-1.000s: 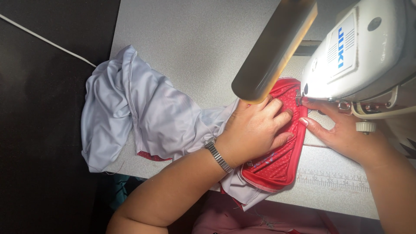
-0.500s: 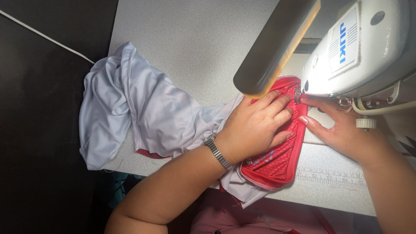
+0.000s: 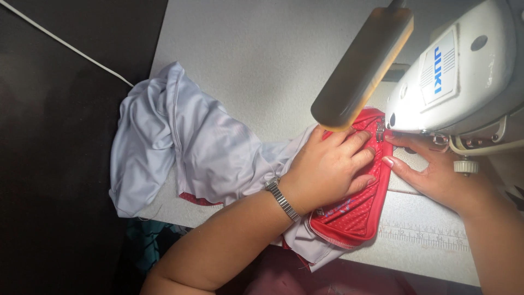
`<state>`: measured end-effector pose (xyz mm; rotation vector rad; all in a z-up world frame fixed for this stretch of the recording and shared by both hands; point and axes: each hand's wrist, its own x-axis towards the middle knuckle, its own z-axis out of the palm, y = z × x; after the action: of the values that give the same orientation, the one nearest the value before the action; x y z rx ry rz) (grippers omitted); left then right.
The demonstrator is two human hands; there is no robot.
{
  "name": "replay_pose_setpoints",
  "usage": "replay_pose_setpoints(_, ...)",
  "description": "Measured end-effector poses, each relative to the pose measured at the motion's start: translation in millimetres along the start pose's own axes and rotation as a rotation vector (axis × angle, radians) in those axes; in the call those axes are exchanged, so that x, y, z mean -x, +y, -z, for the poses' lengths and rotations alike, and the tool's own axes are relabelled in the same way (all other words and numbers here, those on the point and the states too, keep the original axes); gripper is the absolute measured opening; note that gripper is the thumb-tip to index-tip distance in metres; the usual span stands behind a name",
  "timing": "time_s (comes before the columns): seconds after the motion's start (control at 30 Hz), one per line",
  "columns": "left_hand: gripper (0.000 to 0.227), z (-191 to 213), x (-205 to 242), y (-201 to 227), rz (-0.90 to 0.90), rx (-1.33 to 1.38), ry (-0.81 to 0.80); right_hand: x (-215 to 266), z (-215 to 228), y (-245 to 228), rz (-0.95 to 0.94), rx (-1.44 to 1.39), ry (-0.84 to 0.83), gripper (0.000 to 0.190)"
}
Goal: Trimming excess threads from a red and white garment using thread snips and inspecting the finished piece at a sewing station.
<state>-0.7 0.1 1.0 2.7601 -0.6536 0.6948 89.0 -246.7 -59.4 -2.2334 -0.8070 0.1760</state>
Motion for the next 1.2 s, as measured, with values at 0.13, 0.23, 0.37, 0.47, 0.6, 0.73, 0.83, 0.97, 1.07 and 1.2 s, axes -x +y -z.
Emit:
replay_pose_setpoints(0.13, 0.038, 0.6, 1.5, 0.6, 0.010, -0.012, 0.000, 0.0, 4.2, -9.6, -0.112, 0.062, -0.048, 0.043)
replay_pose_setpoints(0.23, 0.038, 1.0, 1.5, -0.2, 0.008, 0.002, 0.008, 1.6, 2.8, -10.2, -0.033, 0.057, -0.024, 0.040)
replay_pose_setpoints(0.37, 0.039, 0.6, 1.0, -0.5, 0.007, -0.017, 0.011, 0.0, 2.1, -15.0, 0.125, 0.057, 0.046, 0.039)
replay_pose_setpoints(0.47, 0.039, 0.6, 1.5, -0.8, 0.001, 0.008, 0.002, 1.9, -1.1, -7.6, 0.064, 0.022, 0.039, 0.038)
replay_pose_setpoints(0.6, 0.038, 0.6, 1.7, -0.4, -0.004, 0.022, 0.025, 2.1, -0.1, -10.2, 0.020, 0.008, 0.019, 0.038)
replay_pose_setpoints(0.73, 0.038, 1.4, 1.7, -0.6, -0.004, 0.014, 0.040, 0.8, -1.8, -5.4, 0.051, 0.047, 0.048, 0.037)
replay_pose_setpoints(0.83, 0.038, -0.2, 2.7, -0.8, -0.001, 0.014, 0.050, -0.9, 1.9, -14.9, 0.134, 0.073, 0.064, 0.035)
replay_pose_setpoints(0.97, 0.039, 8.7, 4.4, 8.9, 0.012, -0.002, 0.033, 1.5, -3.2, -4.4, 0.084, 0.038, 0.038, 0.039)
replay_pose_setpoints(1.07, 0.050, 37.4, 9.7, 39.7, 0.038, 0.101, -0.036, -0.6, -0.1, -5.2, 0.024, 0.047, 0.046, 0.037)
replay_pose_setpoints(1.2, 0.030, 54.6, 42.9, 79.0, -0.097, 0.096, -0.229, 12.6, 10.9, -22.6, 0.033, 0.179, -0.015, 0.033)
